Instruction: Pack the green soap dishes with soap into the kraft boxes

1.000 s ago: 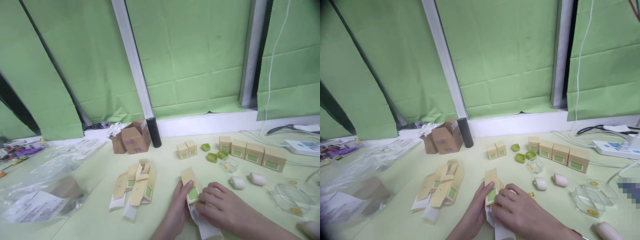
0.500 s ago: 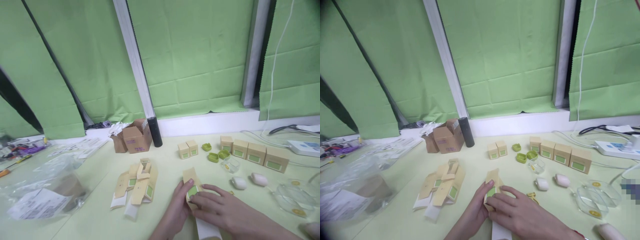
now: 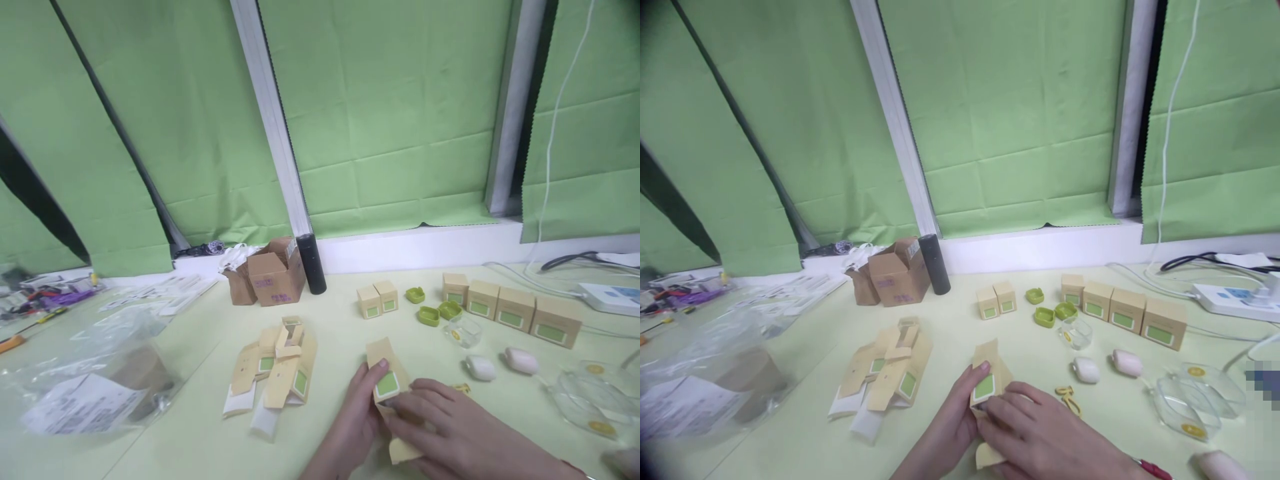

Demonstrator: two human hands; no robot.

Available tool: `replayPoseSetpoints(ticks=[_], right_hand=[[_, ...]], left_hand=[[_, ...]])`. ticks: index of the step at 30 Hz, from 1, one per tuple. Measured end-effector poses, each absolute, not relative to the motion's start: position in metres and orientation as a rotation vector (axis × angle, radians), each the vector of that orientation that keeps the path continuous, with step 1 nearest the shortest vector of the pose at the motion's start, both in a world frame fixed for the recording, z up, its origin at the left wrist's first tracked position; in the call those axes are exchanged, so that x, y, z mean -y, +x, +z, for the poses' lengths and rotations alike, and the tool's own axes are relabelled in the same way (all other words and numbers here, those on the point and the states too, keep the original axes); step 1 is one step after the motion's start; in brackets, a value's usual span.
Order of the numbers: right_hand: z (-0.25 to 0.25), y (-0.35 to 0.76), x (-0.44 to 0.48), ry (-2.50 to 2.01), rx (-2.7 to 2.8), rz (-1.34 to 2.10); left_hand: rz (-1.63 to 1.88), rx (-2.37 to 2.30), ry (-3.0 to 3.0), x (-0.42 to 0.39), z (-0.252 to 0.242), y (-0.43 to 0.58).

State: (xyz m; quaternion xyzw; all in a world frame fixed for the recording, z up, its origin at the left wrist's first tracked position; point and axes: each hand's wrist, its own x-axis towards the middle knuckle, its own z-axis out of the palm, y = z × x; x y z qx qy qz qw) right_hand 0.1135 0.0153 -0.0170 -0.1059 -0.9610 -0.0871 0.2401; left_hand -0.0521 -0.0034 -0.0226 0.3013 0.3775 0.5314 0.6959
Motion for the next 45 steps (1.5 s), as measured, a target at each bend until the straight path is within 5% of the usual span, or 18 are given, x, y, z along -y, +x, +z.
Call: replayPoseSetpoints(ticks=[6, 14, 31, 45], right_hand=[[-0.025, 0.120, -0.017, -0.504, 2.515, 0.241], [-0.030, 0.118, -0.021, -0.532, 2.473, 0.330], [-0.033, 0.117, -0.034, -0.874, 1.972, 1.101], [-0.027, 0.098, -0.061, -0.873, 1.949, 1.026]], left_hand=[[1.127, -0.846, 0.743, 0.007, -0.019, -0.051], [1.112, -0.902, 0.742, 0.004, -0.028, -0.051], [1.299, -1.069, 1.311, -0.005, -0.044, -0.054], [1.120, -1.307, 1.432, -0.002, -0.049, -0.057]])
